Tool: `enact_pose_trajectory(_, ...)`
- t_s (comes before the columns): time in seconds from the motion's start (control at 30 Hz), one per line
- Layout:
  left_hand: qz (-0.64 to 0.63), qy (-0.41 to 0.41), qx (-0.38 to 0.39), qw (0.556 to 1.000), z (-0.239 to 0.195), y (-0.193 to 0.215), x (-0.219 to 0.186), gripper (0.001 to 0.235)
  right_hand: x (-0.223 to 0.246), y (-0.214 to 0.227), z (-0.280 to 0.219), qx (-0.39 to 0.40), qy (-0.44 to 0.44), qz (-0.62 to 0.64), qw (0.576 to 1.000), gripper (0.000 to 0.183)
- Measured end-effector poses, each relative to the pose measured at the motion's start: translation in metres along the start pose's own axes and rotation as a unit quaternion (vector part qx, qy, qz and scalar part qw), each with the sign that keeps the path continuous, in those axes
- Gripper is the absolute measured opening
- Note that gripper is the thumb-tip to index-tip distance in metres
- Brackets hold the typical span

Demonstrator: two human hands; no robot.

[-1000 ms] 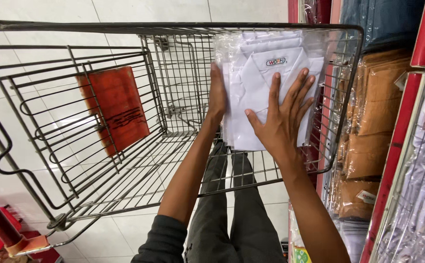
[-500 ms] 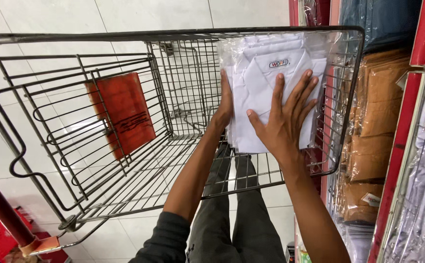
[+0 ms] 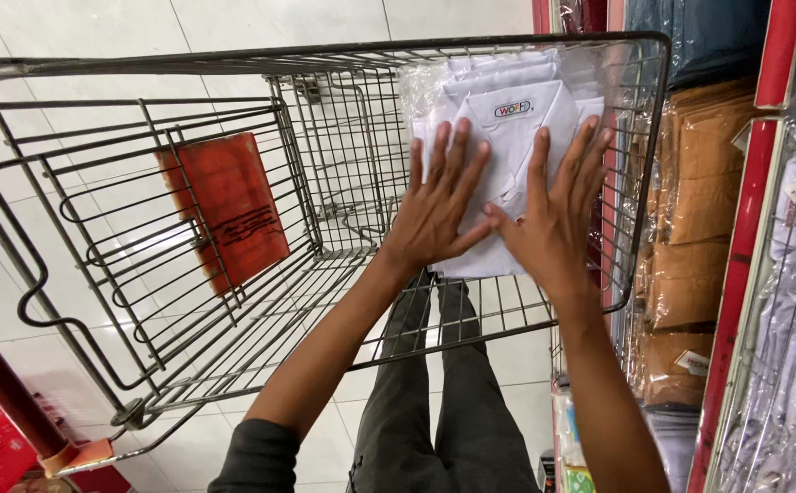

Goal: The person selects packaged white shirts from a store shelf by hand and places them one at a time into a shopping cart.

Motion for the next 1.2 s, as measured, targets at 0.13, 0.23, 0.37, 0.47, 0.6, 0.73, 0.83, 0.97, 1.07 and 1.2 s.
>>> enact_pose_trajectory(0.13,0.029,-0.01,0.113,0.993,0.009,0.023,-0.006,0.117,-0.026,-0.006,0.003,0.039,0.021,-0.017,0.999,0.113)
enact_pose_trajectory(0.23,0.047,0.004,0.165,0.985,0.011,0.021,-0.007,0.138,-0.033,-0.013,-0.001,0.053,0.025,-0.018,0.998,0.114)
enact_pose_trajectory(0.37,0.039,0.035,0.176,0.983,0.018,0.03,-0.01,0.138,-0.031,-0.016,0.004,0.028,0.037,-0.075,0.996,0.117)
enact_pose_trajectory(0.47,0.043,0.045,0.189,0.98,0.012,0.029,-0.024,0.134,-0.025,-0.009,-0.004,0.04,0.024,-0.099,0.994,0.118)
enact_pose_trajectory(0.6,0.019,0.008,0.216,0.976,0.004,0.035,-0.046,0.127,-0.032,0.002,-0.016,0.095,0.004,-0.128,0.987,0.121)
enact_pose_trajectory(0.73,0.039,-0.049,0.249,0.967,-0.002,0.023,-0.05,0.129,-0.042,-0.001,-0.026,0.103,0.019,-0.176,0.979,0.129)
enact_pose_trajectory(0.83,0.05,-0.066,0.259,0.962,0.001,0.017,-0.047,0.13,-0.057,-0.014,-0.025,0.1,0.004,-0.199,0.975,0.129)
enact_pose_trajectory(0.97,0.063,-0.068,0.261,0.961,0.002,0.018,-0.046,0.13,-0.049,-0.014,-0.022,0.039,0.036,-0.563,0.825,0.129)
enact_pose_trajectory(1.07,0.069,-0.068,0.244,0.965,0.002,0.024,-0.05,0.125,-0.053,-0.02,-0.023,0.099,-0.008,-0.395,0.913,0.113)
enact_pose_trajectory(1.2,-0.015,-0.079,0.084,0.993,-0.009,0.006,-0.044,0.084,0.0,0.022,-0.027,0.123,-0.077,-0.063,0.987,0.088)
Point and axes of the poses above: each hand's wrist, its own z-axis towards the middle knuckle, its own y-axis out of the back of the hand, x = y × z, the point moved 1 cm from there along z, towards the middle knuckle, and after that the axes turned 13 degrees about -y, right-handed, at the moved point
